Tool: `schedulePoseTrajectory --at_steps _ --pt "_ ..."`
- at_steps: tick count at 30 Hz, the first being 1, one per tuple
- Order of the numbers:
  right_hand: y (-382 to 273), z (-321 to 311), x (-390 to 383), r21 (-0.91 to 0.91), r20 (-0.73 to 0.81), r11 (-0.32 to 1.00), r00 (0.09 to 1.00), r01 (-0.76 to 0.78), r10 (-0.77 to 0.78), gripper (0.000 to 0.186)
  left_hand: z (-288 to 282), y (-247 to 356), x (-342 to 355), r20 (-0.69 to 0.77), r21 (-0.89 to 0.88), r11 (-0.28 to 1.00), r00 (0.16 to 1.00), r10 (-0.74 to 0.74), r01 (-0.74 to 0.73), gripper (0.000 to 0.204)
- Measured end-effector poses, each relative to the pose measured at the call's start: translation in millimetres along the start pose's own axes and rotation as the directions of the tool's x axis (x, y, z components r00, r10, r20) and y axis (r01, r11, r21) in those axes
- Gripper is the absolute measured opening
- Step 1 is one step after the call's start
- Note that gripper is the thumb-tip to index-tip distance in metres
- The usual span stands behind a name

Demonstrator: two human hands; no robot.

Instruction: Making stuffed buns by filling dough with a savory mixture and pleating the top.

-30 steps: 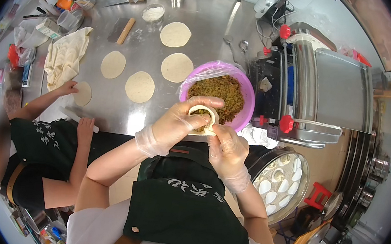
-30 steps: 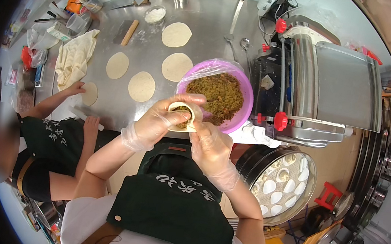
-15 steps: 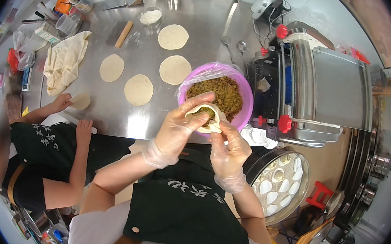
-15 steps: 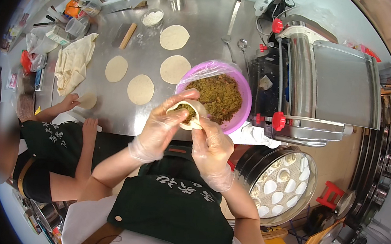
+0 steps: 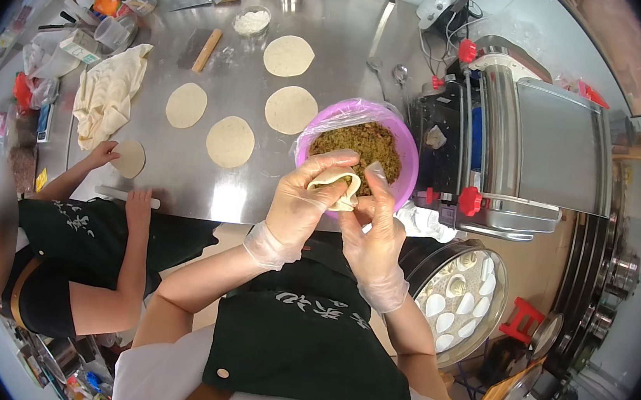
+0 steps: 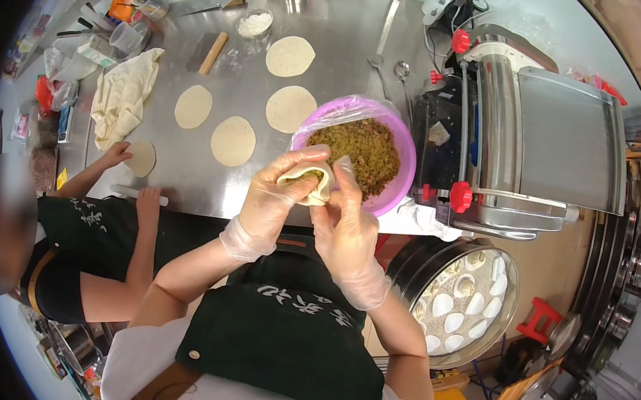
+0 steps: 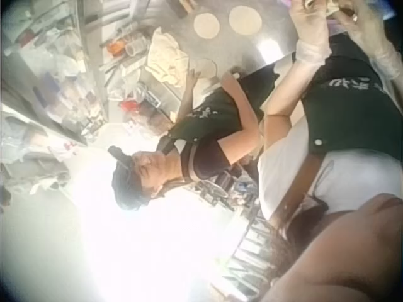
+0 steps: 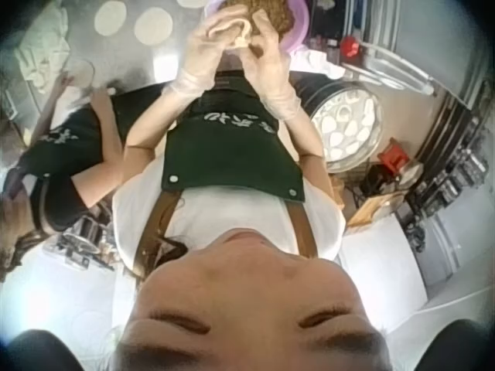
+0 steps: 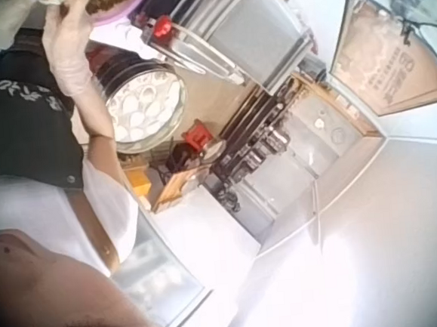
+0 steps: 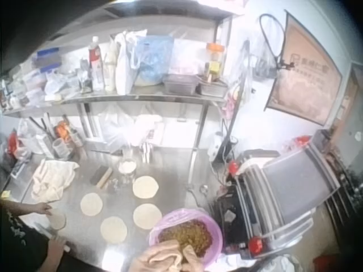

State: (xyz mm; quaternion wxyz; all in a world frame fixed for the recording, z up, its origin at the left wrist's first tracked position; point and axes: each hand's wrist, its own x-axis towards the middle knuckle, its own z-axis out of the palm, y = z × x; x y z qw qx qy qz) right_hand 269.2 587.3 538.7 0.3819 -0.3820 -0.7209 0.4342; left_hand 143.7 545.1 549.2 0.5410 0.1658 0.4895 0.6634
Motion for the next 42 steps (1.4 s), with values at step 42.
schedulePoseTrajectory --at_steps 42 --pt "0 -1 8 -0.169 0.012 0.978 0.993 0.120 -0.120 0.024 -8 1 6 0.315 0.459 0.817 0.924 0.218 -0.349 0.045"
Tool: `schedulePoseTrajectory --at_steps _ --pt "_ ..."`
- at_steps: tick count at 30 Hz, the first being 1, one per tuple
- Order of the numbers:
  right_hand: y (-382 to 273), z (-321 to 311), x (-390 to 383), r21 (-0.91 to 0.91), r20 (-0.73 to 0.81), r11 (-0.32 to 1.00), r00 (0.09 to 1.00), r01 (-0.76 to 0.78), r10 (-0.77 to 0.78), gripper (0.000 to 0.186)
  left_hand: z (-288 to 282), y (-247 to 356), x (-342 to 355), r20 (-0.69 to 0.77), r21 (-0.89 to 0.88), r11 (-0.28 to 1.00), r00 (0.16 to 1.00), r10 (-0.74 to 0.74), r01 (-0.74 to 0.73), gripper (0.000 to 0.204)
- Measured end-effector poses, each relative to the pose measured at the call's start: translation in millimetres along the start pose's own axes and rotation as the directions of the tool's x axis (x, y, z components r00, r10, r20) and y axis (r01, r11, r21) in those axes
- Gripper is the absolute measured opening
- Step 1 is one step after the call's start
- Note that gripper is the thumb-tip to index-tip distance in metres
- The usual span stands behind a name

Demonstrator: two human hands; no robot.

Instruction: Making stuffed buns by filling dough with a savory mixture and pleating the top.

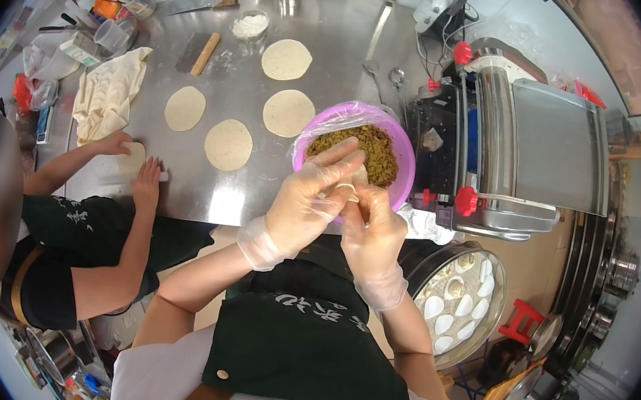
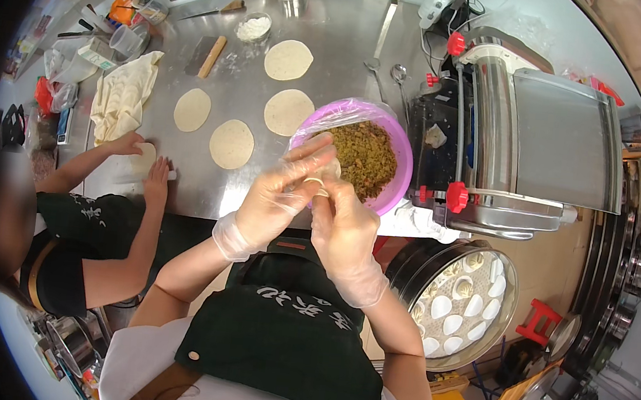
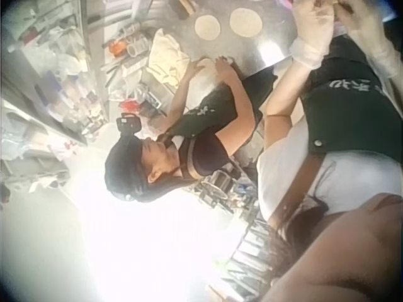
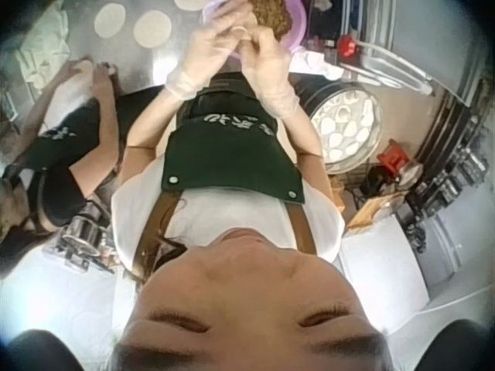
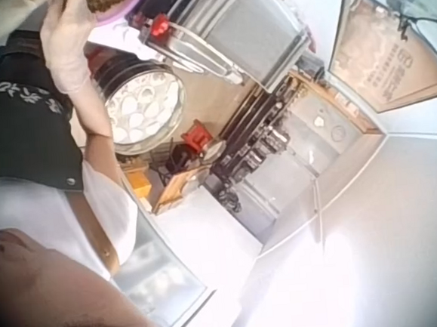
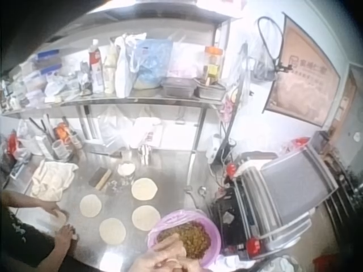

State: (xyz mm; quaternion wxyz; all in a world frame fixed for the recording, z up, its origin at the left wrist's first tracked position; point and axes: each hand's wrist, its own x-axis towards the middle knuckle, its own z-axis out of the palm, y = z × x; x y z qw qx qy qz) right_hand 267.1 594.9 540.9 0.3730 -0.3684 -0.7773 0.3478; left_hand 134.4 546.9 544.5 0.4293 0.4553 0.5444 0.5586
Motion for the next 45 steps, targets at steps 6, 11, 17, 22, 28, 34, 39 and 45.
schedulePoseTrajectory --at_steps 6,11,17,22,28,34,39,45 --pt "4 3 -5 -0.029 -0.012 0.999 0.999 0.042 -0.042 0.030 -2 -7 1 -0.002 -0.110 0.994 1.000 0.007 -0.007 0.047" --pt "-7 -3 3 -0.052 -0.031 0.988 0.988 0.148 -0.149 0.025 1 10 6 -0.032 0.226 0.952 0.975 0.221 -0.209 0.056" --pt "-11 -14 -3 0.421 0.058 0.849 0.943 -0.320 0.327 0.012 22 -22 2 -0.120 -0.739 0.673 0.986 -0.118 -0.010 0.057" --pt "-6 -23 6 0.188 -0.093 0.982 0.995 -0.012 0.030 0.023 27 -27 4 -0.091 -0.702 0.712 0.989 -0.116 0.019 0.046" --pt "-7 -31 5 0.155 -0.134 0.987 0.991 0.036 -0.015 0.020 29 -11 5 -0.015 -0.675 0.726 0.981 -0.194 0.133 0.052" --pt "7 -52 5 -0.028 -0.025 0.937 0.937 0.348 -0.349 0.025 24 -5 12 0.200 -0.737 0.559 0.913 -0.355 0.379 0.052" --pt "12 -83 14 -0.137 0.381 0.745 0.729 0.653 -0.569 0.038 12 3 37 0.489 -0.394 0.626 0.730 -0.478 0.673 0.054" --pt "-6 -97 33 0.074 0.553 0.636 0.500 0.768 -0.667 0.026 13 6 51 0.723 -0.098 0.743 0.561 -0.404 0.662 0.077"
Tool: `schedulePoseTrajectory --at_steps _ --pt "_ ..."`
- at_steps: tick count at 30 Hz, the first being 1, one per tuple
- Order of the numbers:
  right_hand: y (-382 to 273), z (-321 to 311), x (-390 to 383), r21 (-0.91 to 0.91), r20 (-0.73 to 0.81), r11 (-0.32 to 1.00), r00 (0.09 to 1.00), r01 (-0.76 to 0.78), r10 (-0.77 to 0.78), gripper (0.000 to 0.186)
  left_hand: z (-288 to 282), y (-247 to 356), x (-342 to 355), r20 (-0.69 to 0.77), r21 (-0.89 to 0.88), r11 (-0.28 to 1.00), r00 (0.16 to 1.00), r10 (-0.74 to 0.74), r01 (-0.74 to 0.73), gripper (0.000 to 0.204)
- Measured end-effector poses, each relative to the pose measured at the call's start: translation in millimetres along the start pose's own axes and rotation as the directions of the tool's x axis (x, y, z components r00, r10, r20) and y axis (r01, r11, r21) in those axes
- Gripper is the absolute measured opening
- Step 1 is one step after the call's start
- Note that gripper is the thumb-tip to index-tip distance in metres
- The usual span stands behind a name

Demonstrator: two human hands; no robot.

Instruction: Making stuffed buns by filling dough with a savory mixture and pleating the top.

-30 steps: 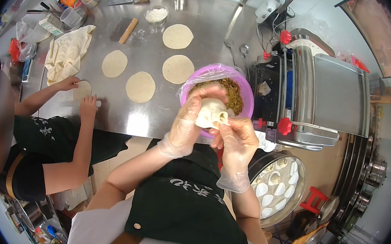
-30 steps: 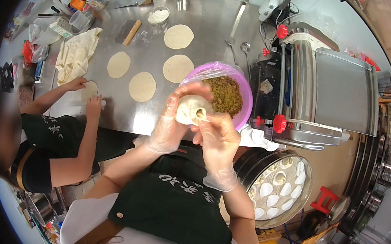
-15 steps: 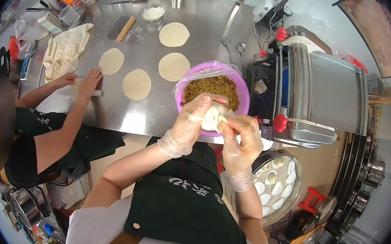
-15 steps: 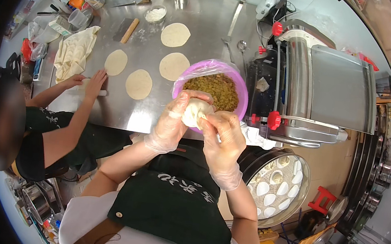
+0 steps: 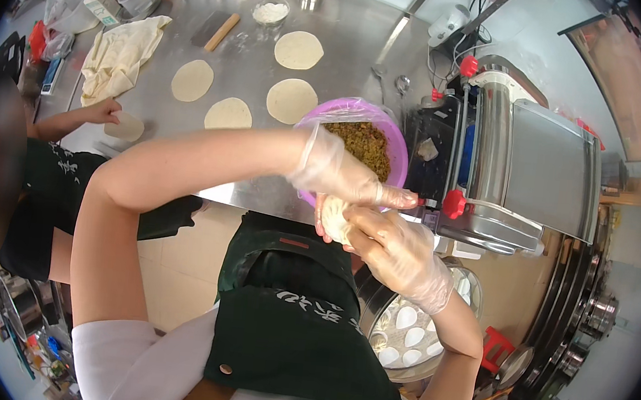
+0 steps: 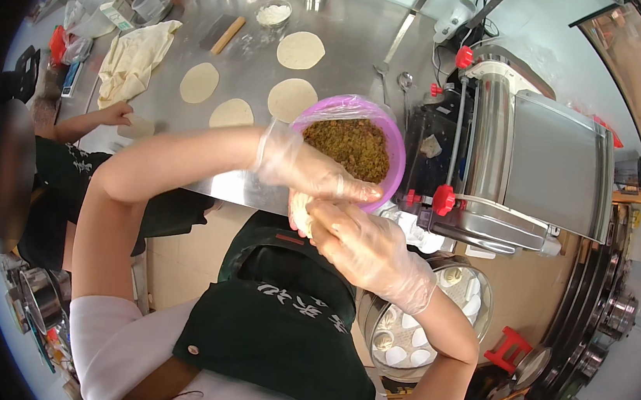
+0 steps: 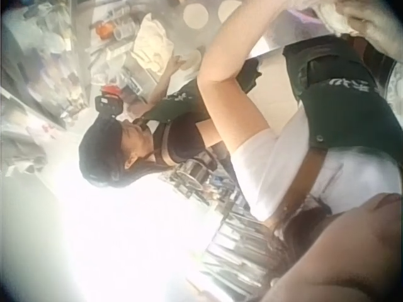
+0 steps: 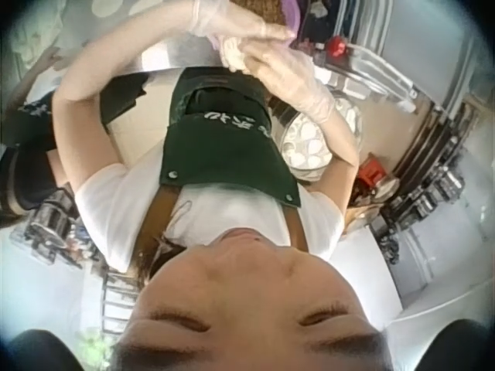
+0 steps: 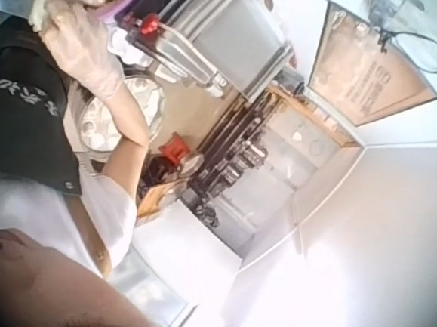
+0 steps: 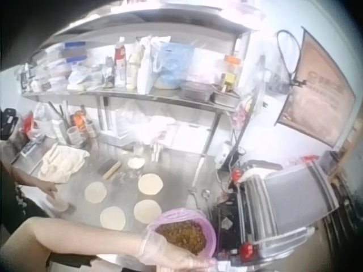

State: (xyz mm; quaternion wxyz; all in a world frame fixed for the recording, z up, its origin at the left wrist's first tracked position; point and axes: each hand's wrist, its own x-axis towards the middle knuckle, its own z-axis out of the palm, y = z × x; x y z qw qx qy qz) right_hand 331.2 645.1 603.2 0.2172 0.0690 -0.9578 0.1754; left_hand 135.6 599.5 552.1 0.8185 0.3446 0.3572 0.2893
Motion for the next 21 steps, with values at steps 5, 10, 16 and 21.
schedulePoseTrajectory --at_steps 5,10,16,21 --pt "12 5 -20 0.135 -0.315 0.980 0.931 -0.149 0.185 0.038 15 -33 15 0.114 -0.531 0.806 0.921 0.372 -0.260 0.086" --pt "17 -2 -23 0.100 -0.118 0.985 0.981 -0.141 0.153 0.043 34 -56 28 -0.098 -0.592 0.703 0.901 0.422 -0.394 0.077" --pt "16 27 -37 0.211 -0.446 0.948 0.839 -0.240 0.312 0.038 66 -51 30 -0.519 -0.363 0.614 0.699 0.492 -0.701 0.075" --pt "-5 41 -37 0.433 -0.443 0.747 0.603 -0.504 0.664 0.042 83 -58 40 -0.659 -0.121 0.536 0.471 0.586 -0.835 0.070"
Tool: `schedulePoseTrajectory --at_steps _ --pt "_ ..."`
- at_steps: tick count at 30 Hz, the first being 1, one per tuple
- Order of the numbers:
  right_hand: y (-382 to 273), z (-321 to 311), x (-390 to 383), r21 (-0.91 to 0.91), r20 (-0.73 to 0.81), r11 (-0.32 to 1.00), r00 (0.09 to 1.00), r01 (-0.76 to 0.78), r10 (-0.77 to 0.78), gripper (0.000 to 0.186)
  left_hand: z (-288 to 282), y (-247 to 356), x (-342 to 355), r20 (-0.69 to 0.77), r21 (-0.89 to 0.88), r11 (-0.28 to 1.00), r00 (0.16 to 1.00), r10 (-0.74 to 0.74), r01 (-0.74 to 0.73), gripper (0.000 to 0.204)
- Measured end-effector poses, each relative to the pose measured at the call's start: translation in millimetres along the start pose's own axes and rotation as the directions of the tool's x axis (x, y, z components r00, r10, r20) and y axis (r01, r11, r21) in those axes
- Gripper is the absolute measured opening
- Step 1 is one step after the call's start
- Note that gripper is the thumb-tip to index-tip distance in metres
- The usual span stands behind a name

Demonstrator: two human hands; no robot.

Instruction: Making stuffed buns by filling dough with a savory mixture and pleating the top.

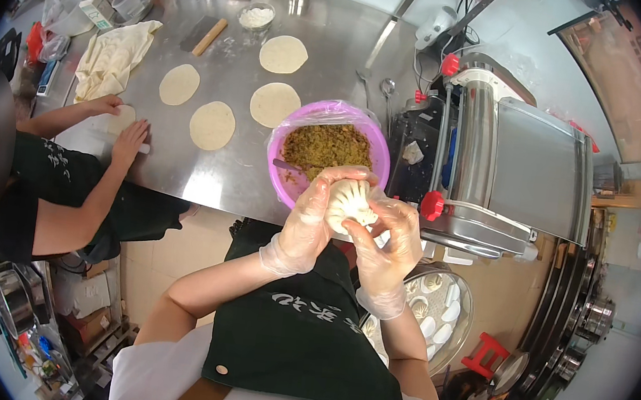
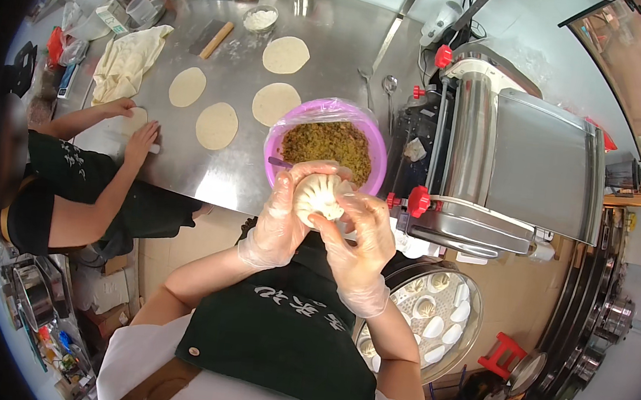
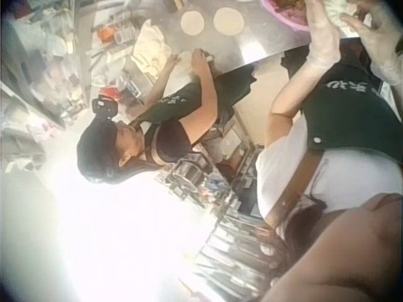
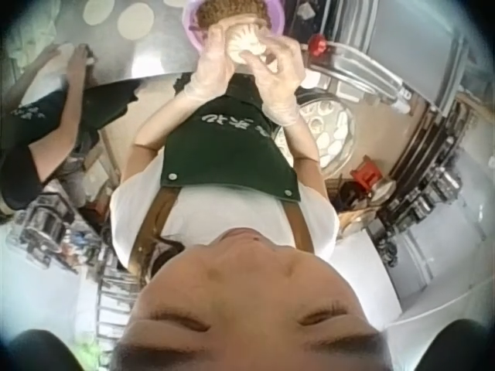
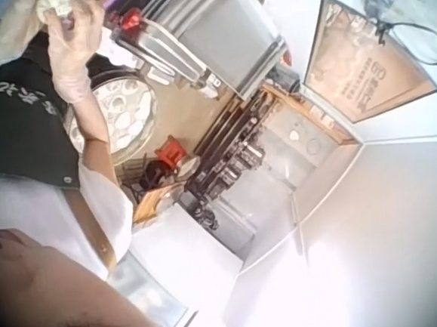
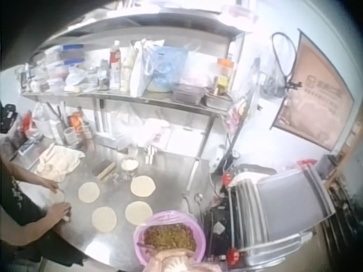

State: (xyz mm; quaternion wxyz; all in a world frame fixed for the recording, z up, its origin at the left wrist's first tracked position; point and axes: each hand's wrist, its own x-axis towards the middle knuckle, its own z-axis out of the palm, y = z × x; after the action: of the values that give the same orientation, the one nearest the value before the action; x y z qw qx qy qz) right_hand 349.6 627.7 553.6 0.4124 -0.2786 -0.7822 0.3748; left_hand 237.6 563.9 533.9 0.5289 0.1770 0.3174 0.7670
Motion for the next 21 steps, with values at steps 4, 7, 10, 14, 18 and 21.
schedulePoseTrajectory --at_steps 4,7,10,14,18,21 --pt "-1 -11 8 -0.078 0.053 0.986 0.988 0.150 -0.146 0.043 -6 9 -2 0.056 0.170 0.985 0.998 0.009 -0.018 0.071" --pt "1 -29 21 -0.084 0.291 0.869 0.846 0.487 -0.447 0.037 -15 29 8 0.191 0.217 0.957 0.953 -0.233 0.191 0.068" --pt "-6 -36 38 0.069 0.463 0.828 0.717 0.557 -0.521 0.034 -16 47 18 0.232 0.236 0.846 0.818 -0.526 0.477 0.082" --pt "1 -35 40 0.091 0.467 0.788 0.673 0.608 -0.573 0.032 -16 51 15 0.243 0.305 0.685 0.641 -0.728 0.662 0.084" --pt "-1 -28 32 0.112 0.434 0.836 0.730 0.537 -0.527 0.038 -18 40 5 0.189 0.239 0.884 0.873 -0.449 0.403 0.083" --pt "-3 -28 27 0.037 0.532 0.813 0.677 0.581 -0.508 0.038 -27 50 6 0.285 0.203 0.736 0.680 -0.675 0.645 0.081"
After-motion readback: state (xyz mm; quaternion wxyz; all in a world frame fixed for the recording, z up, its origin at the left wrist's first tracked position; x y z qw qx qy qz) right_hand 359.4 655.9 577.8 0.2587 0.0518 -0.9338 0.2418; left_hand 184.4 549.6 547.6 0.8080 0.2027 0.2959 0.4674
